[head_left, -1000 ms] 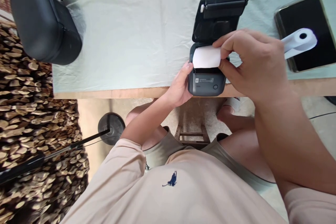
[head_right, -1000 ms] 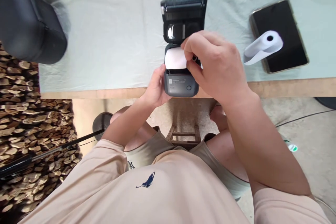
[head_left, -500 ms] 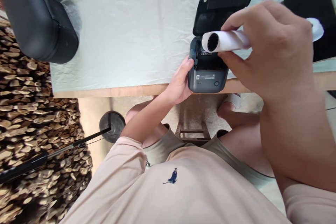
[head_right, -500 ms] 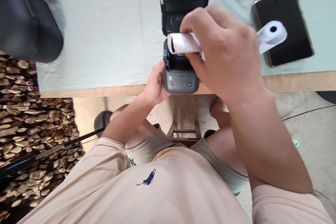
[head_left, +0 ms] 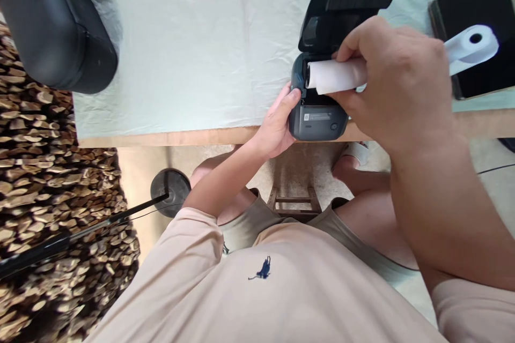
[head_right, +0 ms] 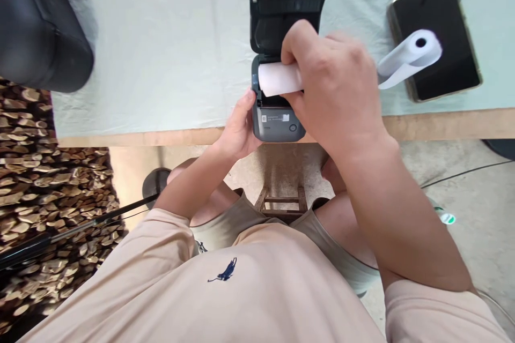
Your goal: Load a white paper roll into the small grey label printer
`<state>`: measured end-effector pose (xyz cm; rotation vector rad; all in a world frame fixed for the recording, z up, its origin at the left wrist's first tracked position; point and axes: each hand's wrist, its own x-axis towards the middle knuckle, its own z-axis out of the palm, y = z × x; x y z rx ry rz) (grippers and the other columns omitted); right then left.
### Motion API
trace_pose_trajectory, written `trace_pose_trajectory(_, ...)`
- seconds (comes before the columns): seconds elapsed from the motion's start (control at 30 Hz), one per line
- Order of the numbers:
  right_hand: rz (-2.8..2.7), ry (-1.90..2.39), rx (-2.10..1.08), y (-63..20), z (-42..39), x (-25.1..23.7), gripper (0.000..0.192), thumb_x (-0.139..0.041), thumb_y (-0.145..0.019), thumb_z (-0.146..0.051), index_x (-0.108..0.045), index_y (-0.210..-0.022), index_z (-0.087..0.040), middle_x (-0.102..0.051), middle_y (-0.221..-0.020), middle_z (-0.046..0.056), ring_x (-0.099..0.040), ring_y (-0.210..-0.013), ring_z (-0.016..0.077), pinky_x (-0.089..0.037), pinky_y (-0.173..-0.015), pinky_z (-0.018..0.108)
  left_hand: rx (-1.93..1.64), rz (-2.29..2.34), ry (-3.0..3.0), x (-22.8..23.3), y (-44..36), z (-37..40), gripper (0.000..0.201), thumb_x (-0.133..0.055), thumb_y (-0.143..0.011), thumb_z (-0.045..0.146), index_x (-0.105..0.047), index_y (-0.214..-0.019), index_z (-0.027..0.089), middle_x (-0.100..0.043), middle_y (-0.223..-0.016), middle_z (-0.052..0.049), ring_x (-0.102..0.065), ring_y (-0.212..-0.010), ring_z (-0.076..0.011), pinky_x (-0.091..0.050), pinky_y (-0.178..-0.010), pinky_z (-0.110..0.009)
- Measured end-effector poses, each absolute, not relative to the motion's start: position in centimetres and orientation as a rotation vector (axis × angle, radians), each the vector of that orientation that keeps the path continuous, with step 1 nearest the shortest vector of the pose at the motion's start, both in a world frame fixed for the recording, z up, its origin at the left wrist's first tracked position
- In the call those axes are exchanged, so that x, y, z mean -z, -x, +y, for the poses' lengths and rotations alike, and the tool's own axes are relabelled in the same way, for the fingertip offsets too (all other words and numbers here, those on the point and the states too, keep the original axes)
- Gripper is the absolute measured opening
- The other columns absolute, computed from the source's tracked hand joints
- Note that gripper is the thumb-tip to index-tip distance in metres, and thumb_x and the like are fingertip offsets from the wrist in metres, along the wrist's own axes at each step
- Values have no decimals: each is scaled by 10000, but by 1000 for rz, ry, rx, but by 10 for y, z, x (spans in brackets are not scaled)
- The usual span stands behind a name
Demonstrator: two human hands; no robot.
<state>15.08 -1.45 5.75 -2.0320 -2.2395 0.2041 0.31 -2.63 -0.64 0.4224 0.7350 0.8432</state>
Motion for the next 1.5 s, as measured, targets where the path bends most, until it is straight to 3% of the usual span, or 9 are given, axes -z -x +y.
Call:
trace_pose_trajectory(0.17, -2238, 1980, -240, -147, -19, -63, 311, -396, -763, -385, -405, -1061, -298, -531, -1028, -40, -519, -928, 156, -385, -726, 293, -850, 716, -403, 5, -4, -25, 373, -411, -813, 436, -500, -1080, 191, -601, -1089, -17, -445, -1220, -222, -440, -1000, -384)
trace_pose_trajectory(0.43, -2207, 1969, -271, -151, -14, -49, 298, -493, -708, -434, -511, -963, -281, -562, -883, 2, -458, -1048, 226, -375, -883, 478, -861, 707, -417, 4, -5, -25, 343, -402, -828, 402, -474, -1088, 189, -601, -1063, -8, -436, -1229, -210, -431, -1007, -388)
trace_pose_trajectory(0.63, -2158, 1938, -270, -156, -9, -47, 244, -426, -747, -418, -574, -885, -281, -569, -856, -5, -482, -990, 190, -371, -876, 447, -823, 668, -451, 5, -3, -24, 327, -384, -828, 417, -500, -1042, 199, -617, -1021, -8, -440, -1226, -201, -438, -998, -372)
trace_pose_trajectory(0.9, -2368, 1305, -182, -159, -16, -37, 130, -505, -714, -375, -603, -762, -303, -587, -906, -119, -468, -899, 105, -335, -768, 303, -849, 658, -509, 7, 3, -23, 348, -424, -797, 449, -520, -995, 178, -620, -918, -27, -564, -1065, -203, -514, -840, -319)
trace_pose_trajectory(1.0, -2320, 1213, -268, -158, -17, -35, 153, -548, -681, -405, -611, -728, -274, -597, -861, -93, -488, -826, 77, -355, -761, 286, -817, 703, -573, 10, 3, -24, 317, -545, -745, 373, -494, -997, 187, -604, -896, -16, -615, -904, -159, -522, -742, -261)
trace_pose_trajectory(1.13, -1883, 1155, -354, -160, -9, -28, 210, -527, -710, -329, -567, -650, -132, -567, -720, 0, -483, -693, 24, -376, -697, 223, -813, 718, -653, 11, 3, -24, 341, -603, -705, 290, -456, -999, 200, -582, -901, -2, -611, -832, -127, -519, -719, -250)
trace_pose_trajectory(1.23, -1535, 1215, -312, -162, -1, -21, 245, -532, -705, -316, -539, -805, -92, -518, -821, 33, -468, -732, 9, -321, -556, 146, -801, 720, -697, 12, 3, -24, 451, -663, -635, 235, -429, -1019, 213, -570, -919, 5, -599, -886, -140, -515, -772, -274)
trace_pose_trajectory(1.37, -1455, 1100, -598, -162, 3, -20, 479, -587, -665, -325, -401, -1084, -186, -440, -1109, -10, -495, -995, 38, -418, -612, 99, -778, 709, -769, 14, 3, -23, 811, -699, -559, 176, -270, -1240, 274, -546, -1046, -15, -554, -1026, -193, -489, -864, -333)
trace_pose_trajectory(1.5, -1462, 1119, -843, -157, -2, -27, 541, -491, -755, -314, -232, -1229, -291, -424, -1128, -35, -528, -919, 24, -442, -581, 112, -789, 686, -785, 10, 2, -24, 979, -692, -559, 165, -115, -1338, 302, -521, -1141, -36, -509, -1116, -227, -456, -932, -376)
